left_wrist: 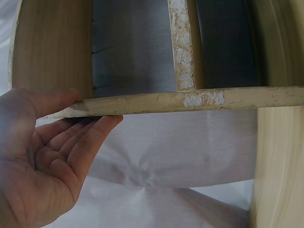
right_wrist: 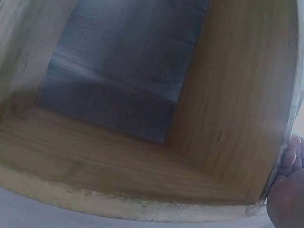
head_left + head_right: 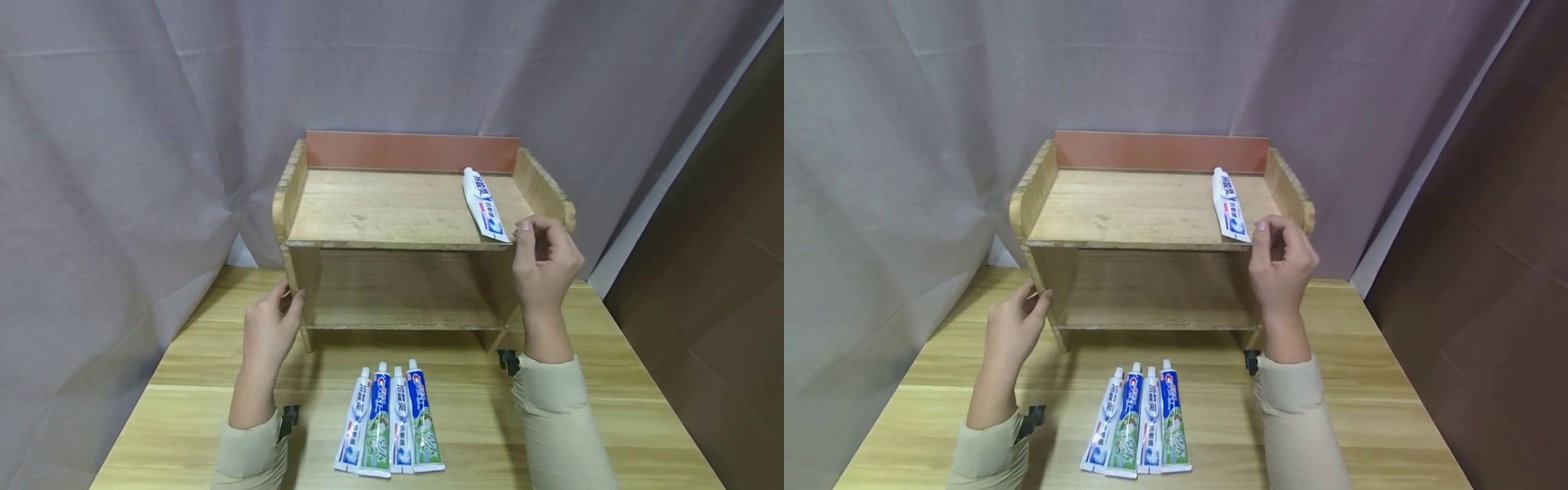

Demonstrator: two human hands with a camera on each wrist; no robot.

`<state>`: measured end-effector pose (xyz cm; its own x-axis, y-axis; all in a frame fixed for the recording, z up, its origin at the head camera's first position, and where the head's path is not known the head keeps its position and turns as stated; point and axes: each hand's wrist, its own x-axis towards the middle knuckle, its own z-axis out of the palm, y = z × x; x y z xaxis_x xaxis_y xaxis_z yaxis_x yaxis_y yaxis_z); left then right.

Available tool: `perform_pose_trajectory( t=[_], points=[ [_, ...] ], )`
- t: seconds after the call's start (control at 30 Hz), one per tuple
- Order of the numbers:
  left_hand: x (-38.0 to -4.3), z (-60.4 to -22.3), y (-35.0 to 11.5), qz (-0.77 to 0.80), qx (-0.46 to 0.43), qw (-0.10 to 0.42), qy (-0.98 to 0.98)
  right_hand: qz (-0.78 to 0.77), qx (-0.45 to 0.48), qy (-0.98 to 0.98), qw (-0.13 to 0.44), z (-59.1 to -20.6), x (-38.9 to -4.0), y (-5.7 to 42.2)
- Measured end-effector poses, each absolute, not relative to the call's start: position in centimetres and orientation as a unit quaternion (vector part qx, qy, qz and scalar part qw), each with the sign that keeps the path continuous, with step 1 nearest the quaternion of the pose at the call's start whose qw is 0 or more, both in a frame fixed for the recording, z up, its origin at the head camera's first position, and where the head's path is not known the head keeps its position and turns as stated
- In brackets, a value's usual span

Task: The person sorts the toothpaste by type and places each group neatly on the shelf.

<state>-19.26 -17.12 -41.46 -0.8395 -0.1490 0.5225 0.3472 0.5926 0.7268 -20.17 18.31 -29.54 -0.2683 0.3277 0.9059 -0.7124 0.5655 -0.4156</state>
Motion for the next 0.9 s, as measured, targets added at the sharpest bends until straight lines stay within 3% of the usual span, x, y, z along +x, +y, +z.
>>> perform_pose_trajectory(
  t=[0.9],
  points=[
    [-19.34, -41.38, -17.16, -0.447, -0.054, 0.274, -0.85, 0.507, 0.165, -0.636, 0.558, -29.83, -19.62, 18.42]
  ],
)
